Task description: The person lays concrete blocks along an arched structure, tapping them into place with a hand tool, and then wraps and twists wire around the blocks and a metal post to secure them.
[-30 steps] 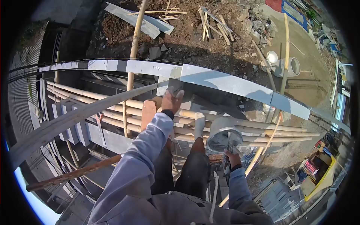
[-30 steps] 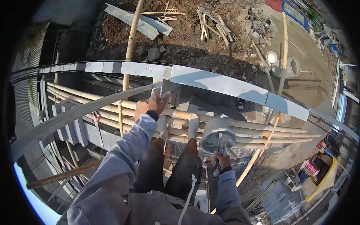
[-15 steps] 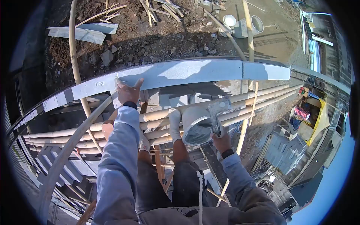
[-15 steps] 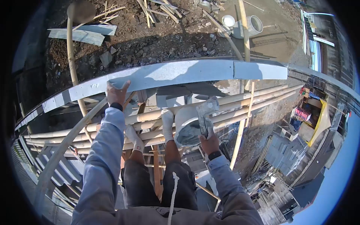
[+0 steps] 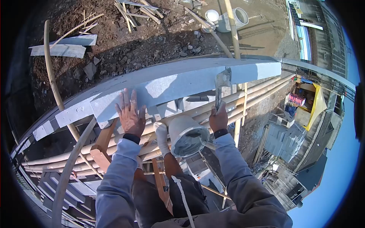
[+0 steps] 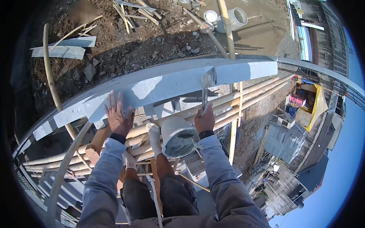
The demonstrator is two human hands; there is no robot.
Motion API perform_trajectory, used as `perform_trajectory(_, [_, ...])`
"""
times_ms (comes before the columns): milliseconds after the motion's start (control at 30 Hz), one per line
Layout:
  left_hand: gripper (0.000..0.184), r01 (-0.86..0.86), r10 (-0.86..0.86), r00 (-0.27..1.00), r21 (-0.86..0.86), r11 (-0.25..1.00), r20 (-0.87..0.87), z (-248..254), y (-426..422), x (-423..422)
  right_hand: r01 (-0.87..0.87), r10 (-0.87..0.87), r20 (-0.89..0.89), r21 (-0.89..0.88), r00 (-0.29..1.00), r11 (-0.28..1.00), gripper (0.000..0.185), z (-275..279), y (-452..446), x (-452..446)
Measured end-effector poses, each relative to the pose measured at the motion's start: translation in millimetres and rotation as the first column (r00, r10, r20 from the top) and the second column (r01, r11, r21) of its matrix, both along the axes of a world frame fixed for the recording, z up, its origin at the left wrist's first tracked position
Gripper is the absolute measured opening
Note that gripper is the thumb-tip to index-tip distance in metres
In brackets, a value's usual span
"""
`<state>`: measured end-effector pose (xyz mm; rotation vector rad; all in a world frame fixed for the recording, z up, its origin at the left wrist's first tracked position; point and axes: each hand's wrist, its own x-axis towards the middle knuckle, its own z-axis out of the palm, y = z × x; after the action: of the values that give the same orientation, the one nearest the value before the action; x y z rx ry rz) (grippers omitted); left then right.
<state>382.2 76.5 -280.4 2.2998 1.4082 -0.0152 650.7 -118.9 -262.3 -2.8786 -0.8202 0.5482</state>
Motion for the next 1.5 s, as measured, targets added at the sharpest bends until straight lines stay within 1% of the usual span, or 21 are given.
perform_trajectory(33, [0.065,0.089,-0.086,0.994,-0.033,0.996,0.071,-0.4,-9.4,21.1,-0.001,0.001,-0.014,-0.022,1.000,1.000,0.057,-4.2,-2.3,1.2])
perform_trajectory(67, [0.064,0.142,-0.131,0.983,-0.078,0.987,0.127,2.7,-17.6,41.9,-0.004,0.003,-0.024,-0.042,1.000,0.999,0.057,-6.4,-5.6,1.3])
perform_trajectory(200, [0.058,0.256,-0.205,0.938,-0.158,0.954,0.281,-4.9,-38.6,104.4,-0.020,0.016,-0.076,-0.059,0.997,0.998,0.055,-1.4,-7.2,5.7])
perform_trajectory(300, [0.054,0.274,-0.256,0.952,-0.092,0.957,0.167,-15.1,-47.3,112.6,-0.049,0.049,-0.079,-0.010,0.996,0.999,0.053,-10.2,-12.5,8.2])
perform_trajectory(367, [0.051,0.287,-0.273,0.949,-0.073,0.955,0.160,-25.0,-49.0,112.8,-0.063,0.066,-0.082,0.035,0.994,0.997,0.049,-15.6,-19.2,9.7])
perform_trajectory(400, [0.051,0.296,-0.283,0.947,-0.071,0.953,0.153,-26.2,-49.4,112.2,-0.024,0.026,-0.120,0.024,0.992,0.999,0.040,-1.2,-7.5,9.1])
perform_trajectory(500, [0.051,0.296,-0.282,0.946,-0.067,0.953,0.160,-28.9,-51.7,111.7,-0.061,0.059,-0.177,-0.007,0.982,0.998,0.033,21.2,-3.0,23.5])
perform_trajectory(533, [0.051,0.295,-0.278,0.944,-0.076,0.952,0.178,-28.3,-50.9,110.2,-0.081,0.089,-0.213,0.047,0.973,0.996,0.032,23.8,-7.2,33.7])
perform_trajectory(567, [0.051,0.293,-0.272,0.942,-0.085,0.952,0.197,-28.9,-49.9,108.8,-0.095,0.107,-0.193,0.070,0.975,0.993,0.029,29.7,-10.2,42.5])
perform_trajectory(633, [0.051,0.306,-0.287,0.939,-0.077,0.949,0.191,-31.2,-49.3,107.5,-0.054,0.067,-0.372,0.044,0.926,0.998,0.030,50.0,5.3,68.4])
perform_trajectory(700, [0.051,0.318,-0.298,0.935,-0.083,0.945,0.191,-30.4,-49.4,107.6,-0.123,0.164,-0.354,0.134,0.921,0.983,0.032,62.8,32.7,96.4])
perform_trajectory(767, [0.050,0.317,-0.300,0.938,-0.082,0.945,0.173,-32.5,-50.1,107.5,-0.168,0.216,-0.357,0.162,0.909,0.972,0.036,85.4,86.8,120.9])
perform_trajectory(833, [0.050,0.321,-0.306,0.938,-0.076,0.944,0.164,-34.3,-51.5,106.7,-0.155,0.143,-0.434,0.008,0.889,0.988,0.044,91.7,125.3,154.3])
perform_trajectory(867, [0.050,0.322,-0.307,0.937,-0.073,0.944,0.166,-35.1,-52.4,106.1,-0.290,0.260,-0.317,-0.050,0.912,0.956,0.048,74.6,127.7,181.1])
perform_trajectory(900, [0.050,0.319,-0.304,0.938,-0.070,0.945,0.168,-36.1,-52.9,106.3,-0.413,0.385,-0.201,-0.122,0.901,0.903,0.052,56.1,132.4,202.9])
perform_trajectory(1000, [0.050,0.305,-0.290,0.941,-0.070,0.950,0.175,-35.4,-50.8,106.7,-0.579,0.586,-0.135,-0.439,0.799,0.687,0.043,64.2,200.6,195.9])
perform_trajectory(1100, [0.049,0.299,-0.283,0.941,-0.066,0.952,0.186,-34.2,-51.9,107.8,-0.537,0.434,-0.330,-0.638,0.838,0.552,0.031,44.6,245.0,189.2])
perform_trajectory(1133, [0.048,0.295,-0.278,0.942,-0.066,0.953,0.188,-34.5,-52.3,107.3,-0.597,0.522,-0.324,-0.601,0.789,0.531,0.030,32.3,246.1,189.0])
perform_trajectory(1233, [0.047,0.282,-0.263,0.942,-0.067,0.957,0.208,-34.9,-52.3,107.6,-0.621,0.505,-0.382,-0.616,0.774,0.485,0.034,12.2,249.1,179.5])
perform_trajectory(1333, [0.048,0.276,-0.254,0.940,-0.070,0.959,0.227,-36.3,-53.0,106.7,-0.661,0.564,-0.402,-0.640,0.722,0.391,0.035,-2.0,251.8,178.6])
perform_trajectory(1500, [0.048,0.280,-0.253,0.940,-0.094,0.955,0.227,-34.7,-52.1,106.5,-0.650,0.554,-0.387,-0.632,0.737,0.423,0.033,0.4,258.4,176.9])
